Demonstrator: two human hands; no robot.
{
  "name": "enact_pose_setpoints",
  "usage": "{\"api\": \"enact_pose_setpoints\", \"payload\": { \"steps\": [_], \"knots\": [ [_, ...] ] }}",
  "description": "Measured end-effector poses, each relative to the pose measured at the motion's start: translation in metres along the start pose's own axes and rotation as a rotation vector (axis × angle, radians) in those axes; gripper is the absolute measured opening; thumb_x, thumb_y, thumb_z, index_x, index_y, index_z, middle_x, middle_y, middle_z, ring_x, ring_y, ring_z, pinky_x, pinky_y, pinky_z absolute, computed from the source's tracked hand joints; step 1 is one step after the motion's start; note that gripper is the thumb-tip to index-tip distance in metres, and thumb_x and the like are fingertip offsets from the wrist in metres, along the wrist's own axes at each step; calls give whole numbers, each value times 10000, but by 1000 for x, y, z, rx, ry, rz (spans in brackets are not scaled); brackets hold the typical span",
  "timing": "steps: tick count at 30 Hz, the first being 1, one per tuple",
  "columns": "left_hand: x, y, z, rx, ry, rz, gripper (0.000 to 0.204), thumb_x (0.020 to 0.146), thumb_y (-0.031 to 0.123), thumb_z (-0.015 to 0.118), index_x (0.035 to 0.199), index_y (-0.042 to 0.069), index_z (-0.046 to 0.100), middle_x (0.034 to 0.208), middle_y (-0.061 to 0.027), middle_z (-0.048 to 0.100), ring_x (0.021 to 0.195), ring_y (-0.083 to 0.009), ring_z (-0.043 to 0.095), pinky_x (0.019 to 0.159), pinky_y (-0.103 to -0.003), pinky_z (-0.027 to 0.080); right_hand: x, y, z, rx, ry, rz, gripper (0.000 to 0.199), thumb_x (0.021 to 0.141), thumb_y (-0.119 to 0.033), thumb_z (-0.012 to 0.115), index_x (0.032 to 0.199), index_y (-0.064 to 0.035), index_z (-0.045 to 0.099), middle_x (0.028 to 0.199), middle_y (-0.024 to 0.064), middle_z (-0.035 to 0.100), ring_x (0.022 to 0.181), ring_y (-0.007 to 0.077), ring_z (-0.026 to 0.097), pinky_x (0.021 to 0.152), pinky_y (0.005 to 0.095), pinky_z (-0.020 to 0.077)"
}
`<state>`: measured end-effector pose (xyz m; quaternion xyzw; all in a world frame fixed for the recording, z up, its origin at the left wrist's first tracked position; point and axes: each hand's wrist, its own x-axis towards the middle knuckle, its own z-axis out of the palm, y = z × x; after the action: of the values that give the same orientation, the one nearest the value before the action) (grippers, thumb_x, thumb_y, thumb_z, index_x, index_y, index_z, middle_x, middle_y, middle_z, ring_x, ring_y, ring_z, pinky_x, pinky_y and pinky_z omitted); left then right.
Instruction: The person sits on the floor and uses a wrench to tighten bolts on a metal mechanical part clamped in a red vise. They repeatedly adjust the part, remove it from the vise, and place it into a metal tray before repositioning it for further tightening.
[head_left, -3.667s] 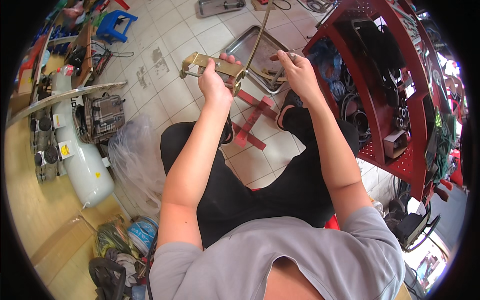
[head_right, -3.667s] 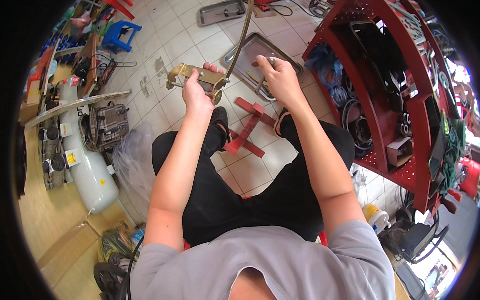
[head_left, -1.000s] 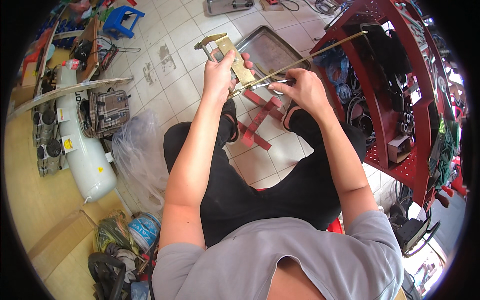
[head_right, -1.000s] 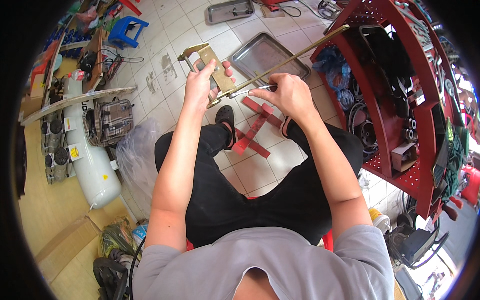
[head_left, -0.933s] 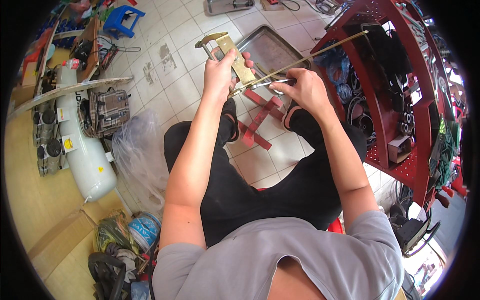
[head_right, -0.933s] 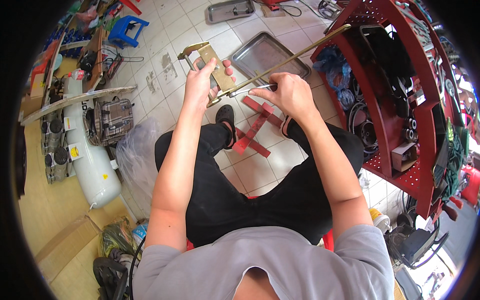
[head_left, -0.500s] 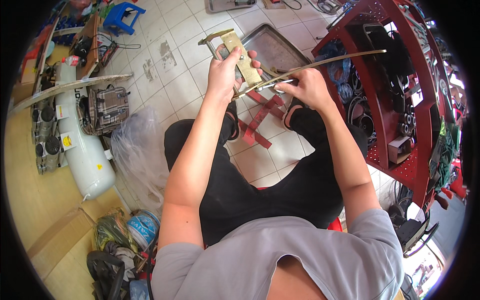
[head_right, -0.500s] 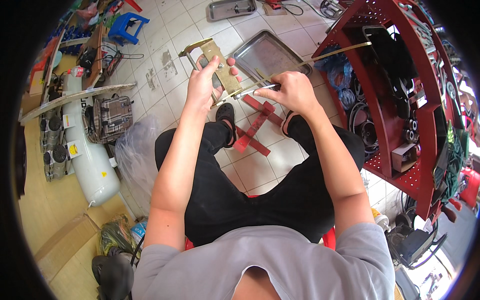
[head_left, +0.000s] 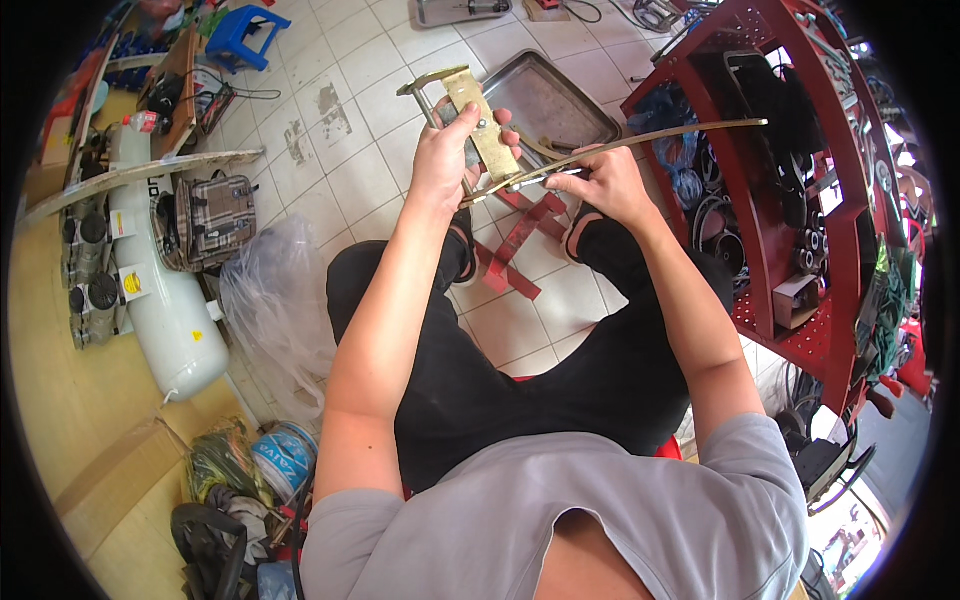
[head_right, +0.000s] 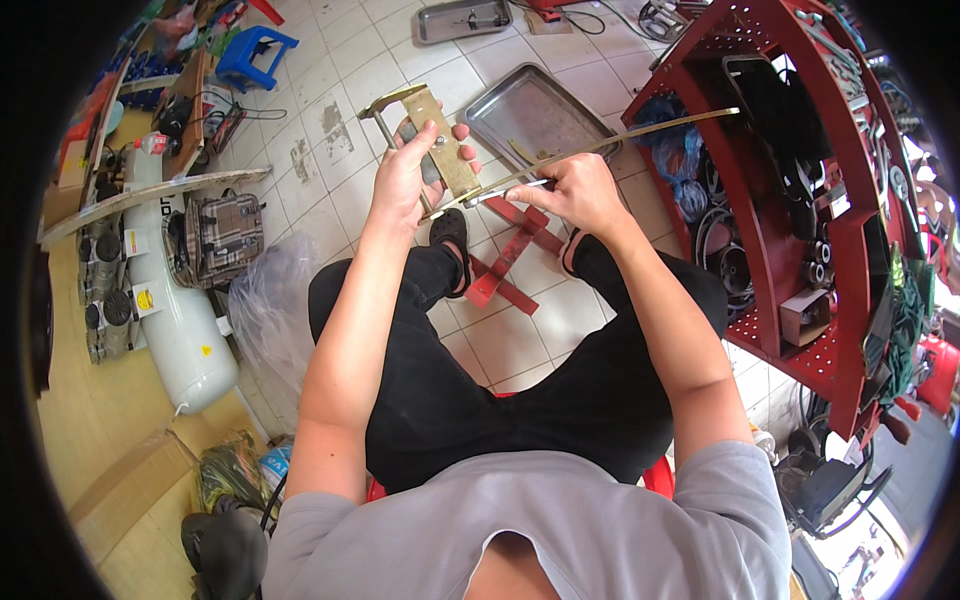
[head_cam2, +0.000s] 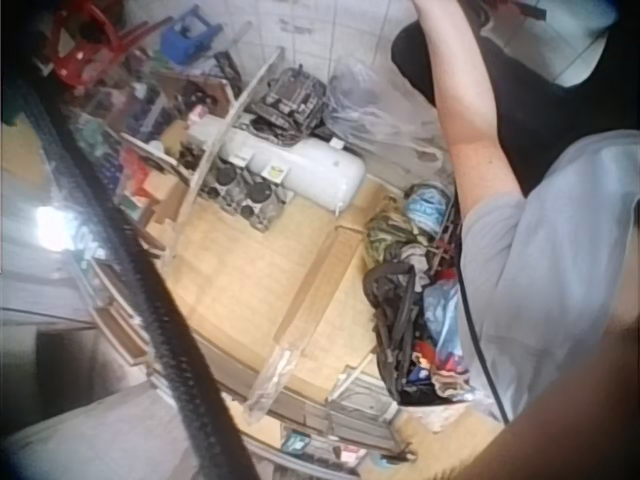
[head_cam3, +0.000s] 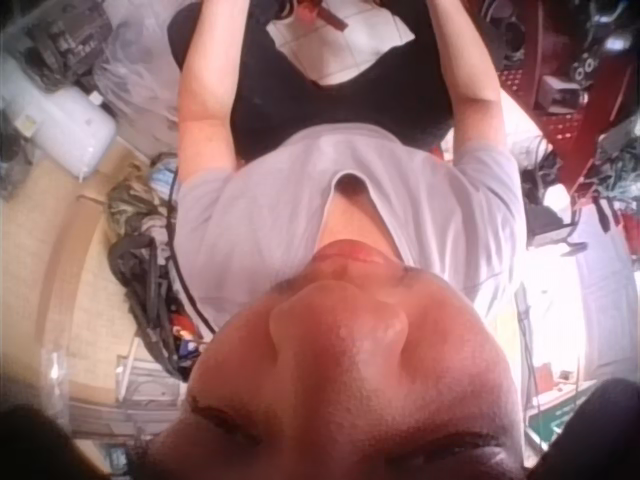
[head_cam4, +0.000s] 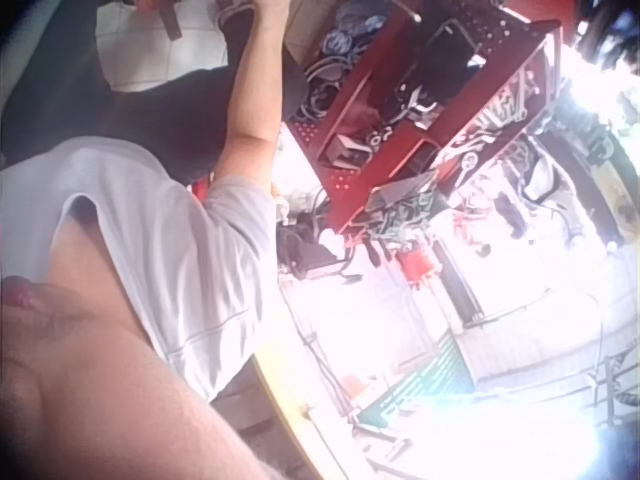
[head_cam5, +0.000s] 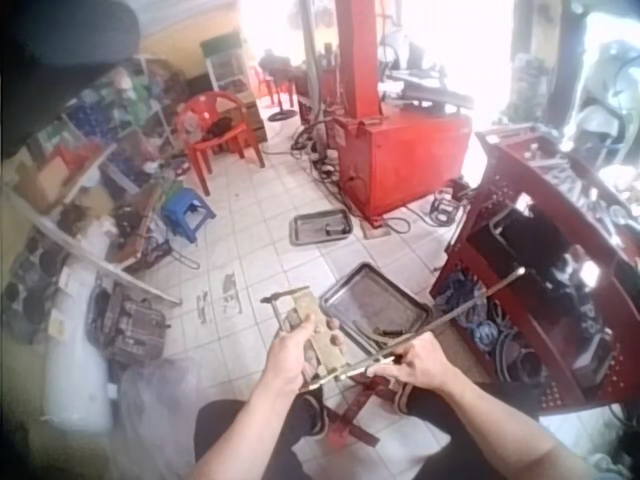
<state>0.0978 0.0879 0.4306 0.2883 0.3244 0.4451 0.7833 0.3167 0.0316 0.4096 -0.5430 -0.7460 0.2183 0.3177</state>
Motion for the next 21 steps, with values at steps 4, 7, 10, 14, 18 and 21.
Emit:
{"api": "enact_pose_setpoints", "payload": {
  "steps": [4, 7, 10, 14, 18, 21],
  "knots": [
    [1, 2, -2, 19, -18, -1, 280, 947, 166, 464, 1220, 105, 440, 1000, -153, 581, 802, -259, 626, 704, -440, 552, 0, 0, 3, 29, -14, 31, 492, 681, -478, 749, 604, -11, 617, 472, 117, 475, 420, 285, 470, 436, 361, 378],
    [1, 3, -1, 61, -8, 15, 313, 932, 172, 469, 1229, 78, 443, 996, -152, 578, 825, -260, 616, 738, -441, 544, 1, -6, 5, 33, -38, 94, 472, 678, -468, 757, 666, -13, 633, 507, 111, 514, 449, 279, 497, 458, 361, 395],
    [2, 0, -1, -106, -75, 10, 397, 896, 237, 474, 1227, 20, 447, 986, -158, 570, 858, -268, 595, 806, -468, 512, 4, -8, 3, 19, -71, 139, 466, 672, -458, 764, 727, -13, 638, 555, 118, 553, 499, 283, 533, 491, 366, 415],
    [1, 4, -3, -403, -259, -64, 545, 828, 351, 470, 1204, -43, 450, 961, -165, 558, 887, -287, 569, 883, -507, 453, 2, -7, 2, 44, -72, 142, 469, 678, -461, 754, 760, -14, 635, 605, 127, 572, 574, 297, 563, 534, 379, 433],
    [2, 3, -2, -235, -219, -51, 509, 808, 354, 454, 1155, -19, 471, 922, -138, 553, 781, -242, 545, 762, -449, 459, 2, -8, 3, -38, -57, 17, 469, 702, -491, 714, 739, -31, 629, 635, 114, 556, 625, 299, 552, 579, 388, 442],
    [-1, 8, 6, -192, -189, -90, 494, 809, 345, 430, 1145, -15, 472, 911, -125, 551, 744, -220, 528, 723, -422, 452, 4, 2, 1, -274, -95, -175, 472, 711, -512, 688, 676, -50, 597, 647, 103, 534, 630, 288, 529, 587, 394, 436]
  ]
}}
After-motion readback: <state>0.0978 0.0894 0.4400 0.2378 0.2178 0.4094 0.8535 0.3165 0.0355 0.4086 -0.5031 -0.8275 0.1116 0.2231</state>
